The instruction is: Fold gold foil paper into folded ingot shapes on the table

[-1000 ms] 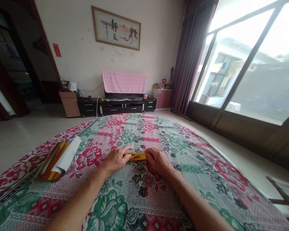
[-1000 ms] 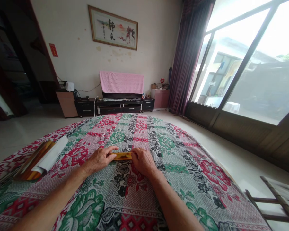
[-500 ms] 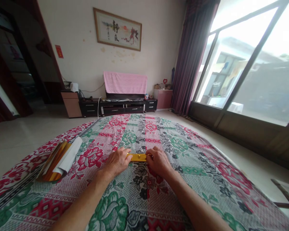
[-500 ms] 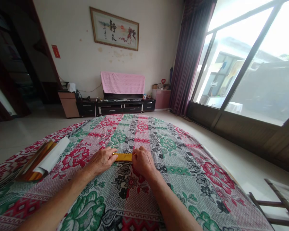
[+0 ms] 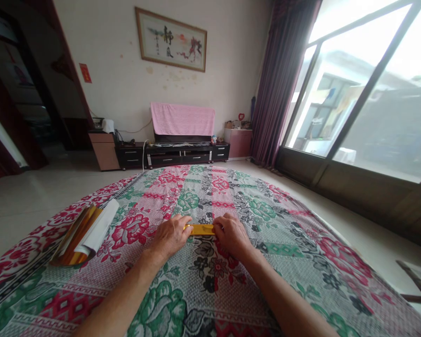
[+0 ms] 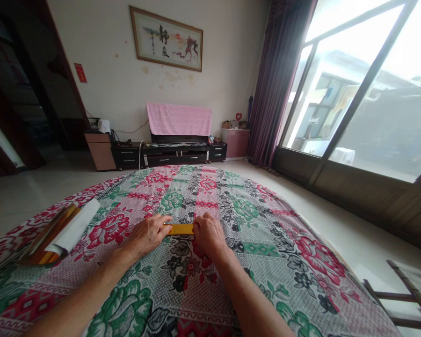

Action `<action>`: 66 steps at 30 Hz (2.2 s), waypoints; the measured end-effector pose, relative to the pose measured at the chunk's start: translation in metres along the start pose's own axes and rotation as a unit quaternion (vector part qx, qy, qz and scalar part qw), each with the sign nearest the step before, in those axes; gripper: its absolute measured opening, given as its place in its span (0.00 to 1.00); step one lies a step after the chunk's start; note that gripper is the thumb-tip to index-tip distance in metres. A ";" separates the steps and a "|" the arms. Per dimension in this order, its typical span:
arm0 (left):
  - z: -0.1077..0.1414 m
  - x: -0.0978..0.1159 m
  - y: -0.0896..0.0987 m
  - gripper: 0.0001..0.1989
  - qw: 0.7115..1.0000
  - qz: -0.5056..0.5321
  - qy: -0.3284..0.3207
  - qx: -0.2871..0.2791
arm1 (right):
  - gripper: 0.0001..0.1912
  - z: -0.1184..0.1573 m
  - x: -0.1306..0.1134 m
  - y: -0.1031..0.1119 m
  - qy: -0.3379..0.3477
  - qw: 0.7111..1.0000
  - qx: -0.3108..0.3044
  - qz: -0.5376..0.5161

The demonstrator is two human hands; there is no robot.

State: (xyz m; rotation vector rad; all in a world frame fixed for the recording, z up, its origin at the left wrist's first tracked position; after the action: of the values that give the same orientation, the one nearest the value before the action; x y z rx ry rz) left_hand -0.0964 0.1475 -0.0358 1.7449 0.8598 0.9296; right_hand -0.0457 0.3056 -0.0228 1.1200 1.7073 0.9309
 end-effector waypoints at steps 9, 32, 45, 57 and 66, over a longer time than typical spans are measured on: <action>0.001 0.001 0.003 0.13 1.000 0.014 -0.002 0.006 | 0.12 0.000 0.002 -0.002 -0.006 1.000 0.004 -0.004; 0.005 -0.003 0.004 0.21 0.998 0.047 0.033 0.020 | 0.11 0.004 0.003 -0.004 -0.001 0.999 0.041 -0.016; 0.005 -0.004 0.002 0.21 0.998 0.040 0.033 0.027 | 0.11 0.006 0.007 -0.006 -0.017 0.999 0.051 -0.009; 0.004 -0.001 0.006 0.19 0.998 0.041 0.042 0.026 | 0.12 0.005 0.008 -0.006 -0.028 0.999 0.043 -0.004; 0.005 -0.002 0.004 0.19 0.997 0.049 0.027 0.044 | 0.12 0.004 0.008 -0.006 -0.025 0.999 0.047 -0.002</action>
State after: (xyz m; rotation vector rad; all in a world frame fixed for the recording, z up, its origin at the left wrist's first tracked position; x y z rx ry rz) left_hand -0.0927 0.1423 -0.0337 1.8585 0.8683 1.0208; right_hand -0.0455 0.3117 -0.0319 1.1903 1.7278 0.8210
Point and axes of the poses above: each hand's wrist, its own z-axis away from the middle knuckle, its own y-axis out of the back of the hand, x = y × z, the point moved 7 cm from there along -z, towards the middle knuckle, and after that the axes turned 8 degrees about y, right-handed, at the moved point
